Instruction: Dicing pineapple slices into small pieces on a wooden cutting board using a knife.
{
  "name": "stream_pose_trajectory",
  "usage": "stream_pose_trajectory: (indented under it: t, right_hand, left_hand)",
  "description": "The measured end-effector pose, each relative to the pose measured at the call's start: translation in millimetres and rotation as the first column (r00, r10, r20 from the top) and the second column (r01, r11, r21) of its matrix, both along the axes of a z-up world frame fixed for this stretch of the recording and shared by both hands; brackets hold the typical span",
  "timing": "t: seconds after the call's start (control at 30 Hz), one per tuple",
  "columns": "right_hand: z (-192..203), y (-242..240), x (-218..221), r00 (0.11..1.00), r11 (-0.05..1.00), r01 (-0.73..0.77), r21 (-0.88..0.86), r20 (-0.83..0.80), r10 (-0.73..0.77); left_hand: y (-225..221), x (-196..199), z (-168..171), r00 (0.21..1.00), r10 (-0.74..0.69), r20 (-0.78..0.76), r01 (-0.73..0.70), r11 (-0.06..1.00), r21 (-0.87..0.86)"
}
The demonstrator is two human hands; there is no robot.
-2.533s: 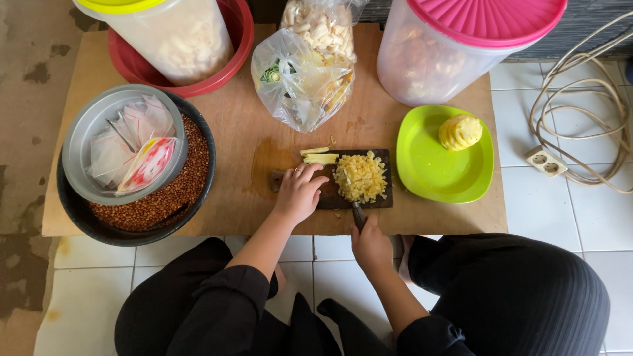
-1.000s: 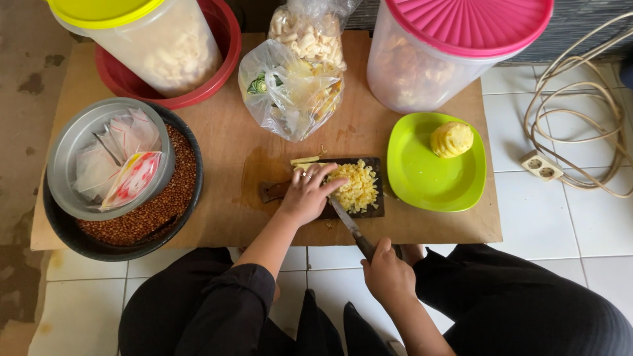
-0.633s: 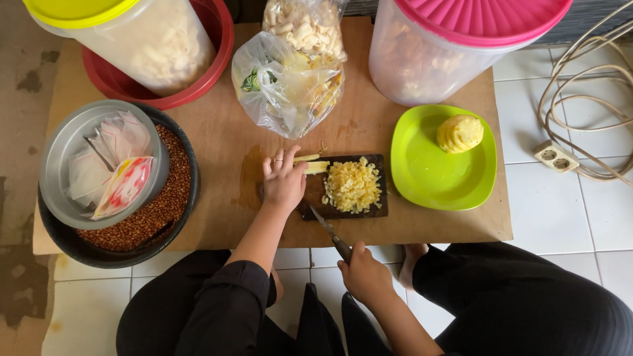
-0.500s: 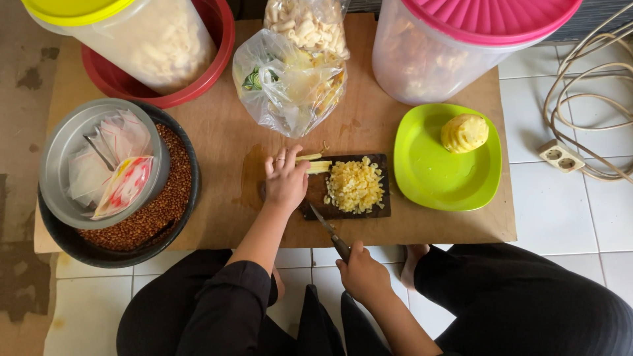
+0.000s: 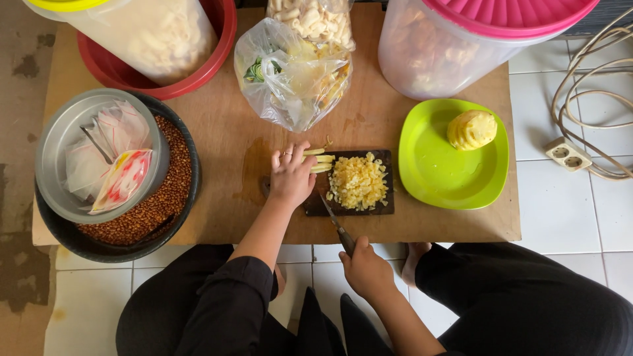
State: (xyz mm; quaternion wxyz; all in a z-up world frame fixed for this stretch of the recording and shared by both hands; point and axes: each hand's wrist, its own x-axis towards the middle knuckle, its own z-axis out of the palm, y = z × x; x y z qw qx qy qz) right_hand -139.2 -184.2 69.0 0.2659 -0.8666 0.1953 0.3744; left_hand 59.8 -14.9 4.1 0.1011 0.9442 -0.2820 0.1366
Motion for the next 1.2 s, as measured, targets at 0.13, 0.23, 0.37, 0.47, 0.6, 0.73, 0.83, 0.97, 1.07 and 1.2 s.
stream_pose_trajectory:
  t: [0.13,0.23,0.37,0.47,0.6,0.73,0.83,0.97,1.07,1.2]
  right_hand:
    - [10,-2,1,0.998,1.000,0.013,-0.001,-0.064,-0.013]
    - [10,-4,2,0.997,1.000,0.007,-0.005,-0.076,-0.007]
    - [18,-9,4,0.996,1.000,0.021,-0.012,-0.084,-0.021]
    - [21,-18,6,0.995,0.999,0.024,-0.022,-0.101,-0.026]
    - [21,-31,6,0.989,0.983,-0.148,-0.106,-0.025,0.146]
    - [18,-42,7,0.989,0.986,-0.133,-0.101,0.044,0.138]
    - [34,-43,10,0.986,0.983,-0.141,-0.115,0.075,0.150]
    - [7,-41,4,0.961,0.974,-0.126,-0.187,0.220,0.167]
    - [6,-29,2,0.945,0.961,-0.152,-0.231,0.251,0.210]
    - [-13,-26,-7,0.922,0.949,-0.200,-0.245,0.281,0.267]
  left_hand:
    - [0,0,-8,0.998,-0.046,0.035,0.044,0.997,0.058]
    - [-3,3,-14,0.994,-0.105,0.031,0.101,0.989,0.111]
    - [-4,1,-4,0.953,-0.252,0.169,0.224,0.960,0.165]
    - [-2,-2,-1,0.963,-0.255,0.083,0.240,0.958,0.155]
    - [4,-11,18,0.972,-0.229,0.058,0.226,0.972,0.060]
    - [13,-18,16,0.942,-0.336,0.030,0.335,0.942,0.016]
    - [19,-23,8,0.926,-0.377,0.002,0.377,0.926,0.029]
    - [29,-27,3,0.931,-0.358,-0.071,0.360,0.932,0.029]
    - [32,-32,17,0.957,-0.269,-0.111,0.272,0.962,0.014]
    - [38,-37,11,0.966,-0.205,-0.159,0.211,0.977,0.022]
